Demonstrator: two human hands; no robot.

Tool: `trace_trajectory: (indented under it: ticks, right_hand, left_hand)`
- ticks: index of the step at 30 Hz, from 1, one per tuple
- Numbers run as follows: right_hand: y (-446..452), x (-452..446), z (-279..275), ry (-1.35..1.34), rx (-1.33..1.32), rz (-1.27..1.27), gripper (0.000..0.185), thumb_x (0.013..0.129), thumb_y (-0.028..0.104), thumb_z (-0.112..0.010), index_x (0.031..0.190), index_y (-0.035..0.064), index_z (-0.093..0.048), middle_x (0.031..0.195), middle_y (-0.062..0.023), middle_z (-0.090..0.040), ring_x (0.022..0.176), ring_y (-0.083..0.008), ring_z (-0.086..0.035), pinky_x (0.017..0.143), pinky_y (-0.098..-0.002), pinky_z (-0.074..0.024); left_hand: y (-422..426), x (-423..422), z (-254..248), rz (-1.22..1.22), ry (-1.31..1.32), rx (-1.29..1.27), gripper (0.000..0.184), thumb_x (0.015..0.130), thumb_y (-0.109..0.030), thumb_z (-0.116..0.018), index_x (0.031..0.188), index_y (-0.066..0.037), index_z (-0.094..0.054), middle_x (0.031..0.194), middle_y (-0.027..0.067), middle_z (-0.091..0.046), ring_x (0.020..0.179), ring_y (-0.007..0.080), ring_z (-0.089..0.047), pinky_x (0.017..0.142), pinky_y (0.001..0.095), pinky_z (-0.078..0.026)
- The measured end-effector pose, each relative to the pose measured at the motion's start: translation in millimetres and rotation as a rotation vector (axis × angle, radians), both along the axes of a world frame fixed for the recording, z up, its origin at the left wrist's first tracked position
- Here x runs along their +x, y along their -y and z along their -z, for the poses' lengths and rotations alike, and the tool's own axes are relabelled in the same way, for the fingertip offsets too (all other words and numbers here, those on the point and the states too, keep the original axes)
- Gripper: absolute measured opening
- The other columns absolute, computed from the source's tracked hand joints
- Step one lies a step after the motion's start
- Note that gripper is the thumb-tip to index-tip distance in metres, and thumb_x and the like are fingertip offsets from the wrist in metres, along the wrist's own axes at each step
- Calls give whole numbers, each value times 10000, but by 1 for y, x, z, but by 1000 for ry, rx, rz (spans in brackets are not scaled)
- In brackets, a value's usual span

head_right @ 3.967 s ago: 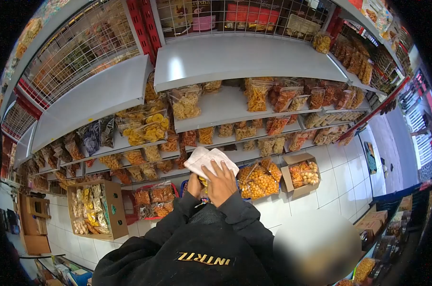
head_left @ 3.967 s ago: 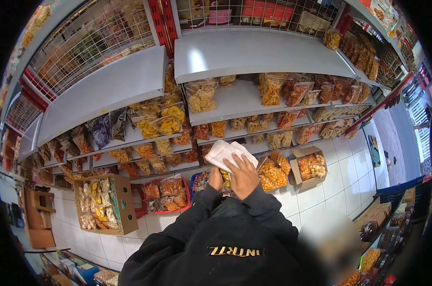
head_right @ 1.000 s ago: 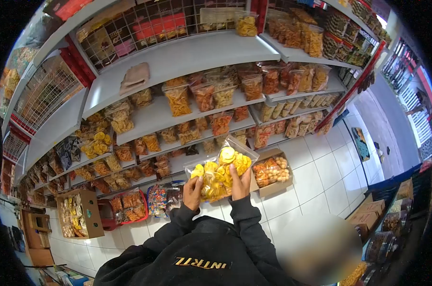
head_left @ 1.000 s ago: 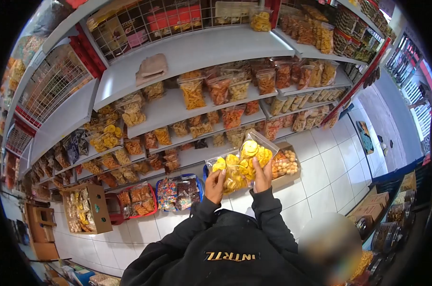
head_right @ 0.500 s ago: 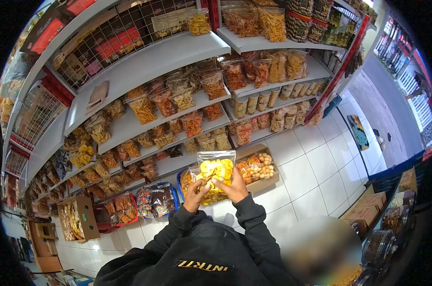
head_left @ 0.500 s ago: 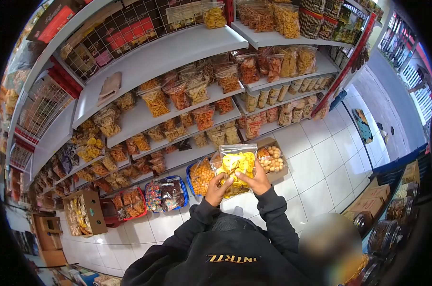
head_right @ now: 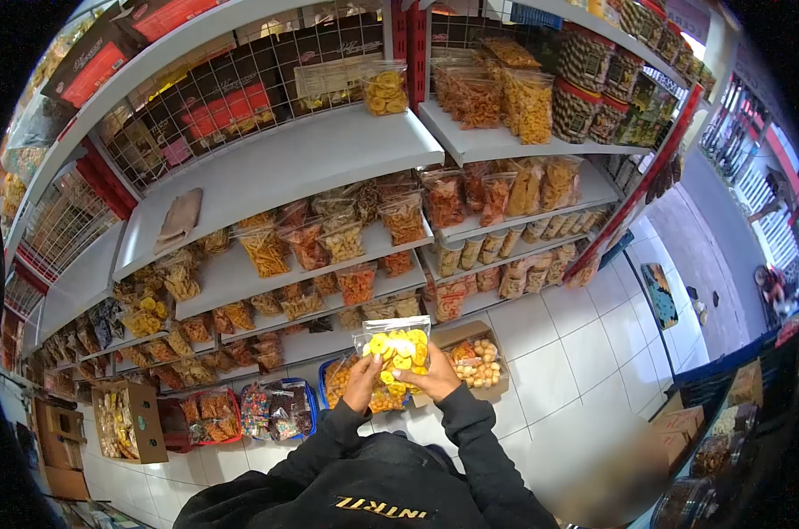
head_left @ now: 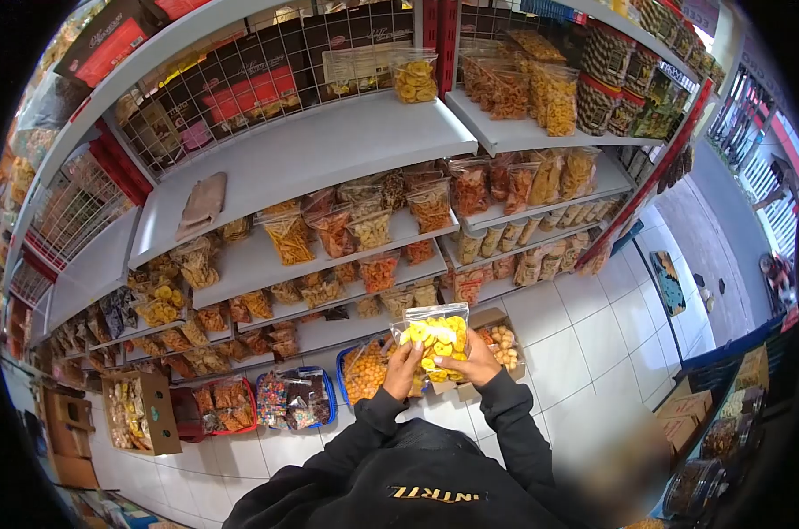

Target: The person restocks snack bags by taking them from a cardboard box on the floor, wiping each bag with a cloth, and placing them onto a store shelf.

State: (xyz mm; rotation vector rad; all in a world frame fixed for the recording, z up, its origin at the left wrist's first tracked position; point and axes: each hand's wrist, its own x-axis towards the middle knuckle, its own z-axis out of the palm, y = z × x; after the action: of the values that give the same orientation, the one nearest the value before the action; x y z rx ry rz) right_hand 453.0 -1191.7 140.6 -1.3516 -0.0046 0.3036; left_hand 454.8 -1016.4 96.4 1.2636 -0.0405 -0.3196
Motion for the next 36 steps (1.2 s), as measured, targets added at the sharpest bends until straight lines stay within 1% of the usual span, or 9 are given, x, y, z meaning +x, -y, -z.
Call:
trace_trajectory:
  ticks: [5,8,9,15,20,22,26,32,36]
  right_hand:
    - [4,16,-30,115,-347,-78,691,758,235,-778,1274,-28,-402,1217,-151,-512,1131,-207,-513,966,-335,-417]
    - [12,29,-7,252,-579,-61,709,761,276,-769,1290,-18,-399,1280,-183,-432,1214,-242,-422,1024,-363,-342]
    - [11,33,-27,213,-483,-61,717,765,300,-757,1303,-10,-398,1317,-200,-365,1263,-270,-339,1061,-376,-274]
    - [11,59,-42,41,-32,-100,781,813,230,-721,1392,6,-248,1321,-175,-413,1220,-255,-432,1016,-361,-359]
    - [25,92,-82,93,-26,76,904,800,188,-738,1411,-17,-105,1284,-191,-460,1202,-237,-463,995,-352,-396]
    - [40,110,-95,37,87,48,895,787,174,-747,1400,-44,-132,1268,-187,-476,1195,-232,-471,997,-350,-396]
    - [69,173,-151,361,-42,-4,681,751,187,-775,1275,-68,-424,1233,-151,-529,1139,-182,-513,979,-324,-409]
    - [86,320,-203,726,-151,67,671,712,156,-794,1239,-64,-442,1116,-133,-602,1050,-188,-571,958,-337,-431]
    - [85,413,-211,790,-340,74,661,680,166,-829,1192,-52,-472,1143,-156,-586,1084,-210,-553,953,-338,-436]
  left_hand:
    - [-9,34,18,145,-45,-82,381,970,-297,-494,1180,19,-527,1119,70,-586,1024,131,-527,905,280,-410]
    - [-6,42,-30,160,98,6,469,913,-253,-592,1267,12,-437,1189,94,-544,1065,152,-518,944,300,-399]
    - [-4,46,-39,164,179,73,523,893,-239,-624,1296,10,-403,1216,100,-526,1084,156,-512,957,306,-395]
    - [13,77,-45,65,232,39,768,863,-202,-643,1400,-16,-125,1328,161,-378,1234,218,-405,1037,328,-312]
    - [30,113,-112,-35,339,-8,881,863,-179,-636,1418,-29,32,1374,185,-315,1273,270,-360,1066,355,-269]
    - [34,136,-121,-24,471,161,799,834,-147,-667,1408,-15,-127,1334,166,-392,1246,223,-395,1057,341,-299]
    - [44,193,-184,12,536,340,730,740,-220,-791,1273,63,-380,1193,170,-520,1115,207,-522,978,326,-416]
    - [69,314,-253,-67,747,191,673,766,-212,-770,1263,10,-375,1177,161,-531,1096,225,-544,938,346,-460]
    - [71,409,-243,-97,868,198,614,805,-198,-733,1260,-15,-363,1166,132,-522,1107,215,-521,950,341,-441]
